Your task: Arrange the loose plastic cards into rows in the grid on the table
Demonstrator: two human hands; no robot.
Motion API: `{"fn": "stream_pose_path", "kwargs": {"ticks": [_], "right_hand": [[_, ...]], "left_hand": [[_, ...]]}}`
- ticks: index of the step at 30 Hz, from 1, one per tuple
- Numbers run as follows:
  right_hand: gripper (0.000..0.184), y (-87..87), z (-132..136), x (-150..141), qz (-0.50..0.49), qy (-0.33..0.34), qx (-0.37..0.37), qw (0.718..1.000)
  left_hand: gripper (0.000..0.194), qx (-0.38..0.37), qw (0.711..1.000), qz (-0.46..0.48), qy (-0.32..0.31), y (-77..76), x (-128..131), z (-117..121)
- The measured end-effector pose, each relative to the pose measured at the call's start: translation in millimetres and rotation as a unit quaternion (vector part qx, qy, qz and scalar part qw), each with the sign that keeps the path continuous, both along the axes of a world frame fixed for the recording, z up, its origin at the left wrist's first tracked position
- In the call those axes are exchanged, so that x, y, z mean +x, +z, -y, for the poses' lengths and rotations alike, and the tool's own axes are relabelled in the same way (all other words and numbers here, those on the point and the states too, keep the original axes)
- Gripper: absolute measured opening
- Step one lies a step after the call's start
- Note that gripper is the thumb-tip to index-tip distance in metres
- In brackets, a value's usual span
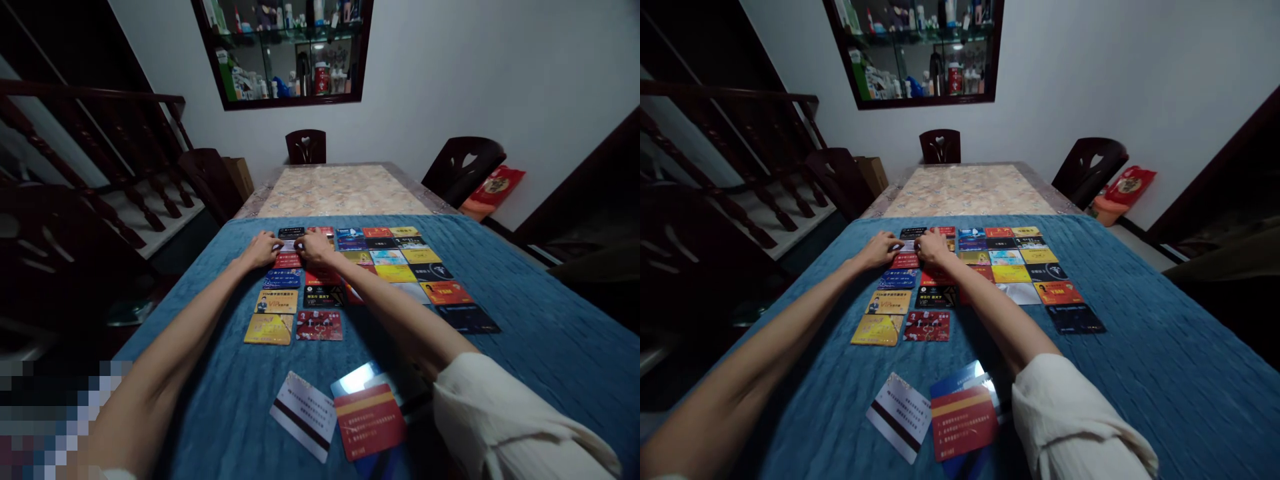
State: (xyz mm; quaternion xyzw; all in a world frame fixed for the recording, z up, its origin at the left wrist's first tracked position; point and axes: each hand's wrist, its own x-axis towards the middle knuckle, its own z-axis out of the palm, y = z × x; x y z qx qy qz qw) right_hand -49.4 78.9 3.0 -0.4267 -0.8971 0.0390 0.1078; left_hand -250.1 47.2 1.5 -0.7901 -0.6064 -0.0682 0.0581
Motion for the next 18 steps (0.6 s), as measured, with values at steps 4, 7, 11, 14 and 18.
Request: {"fn": "stream_pose_path", "kwargs": {"ticks": [4,7,11,14,18], "right_hand": [[0.033,3.0,3.9,2.9,0.009,0.005,0.007,1.000],[0.035,5.6,7.9,8.3,0.009,0.009,0.015,1.000],[0.035,9.6,14.7,18.8,0.012,0.016,0.025,0.999],[0.033,12.3,21.6,28.5,0.012,0.025,0.034,0.999],[0.027,15.1,32.7,42.8,0.009,0.039,0.054,0.998]], "left_hand": [[0.034,0.001,1.000,-0.005,0.005,2.4,4.7,1.0],[0.034,0.006,1.000,-0.006,0.012,4.1,7.4,3.5],[0.035,0.021,1.000,-0.005,0.016,6.9,12.4,11.8],[0.034,0.045,0.999,0.003,0.013,9.1,19.0,20.9],[0.029,0.072,0.997,0.010,0.003,11.7,32.3,35.1]]}}
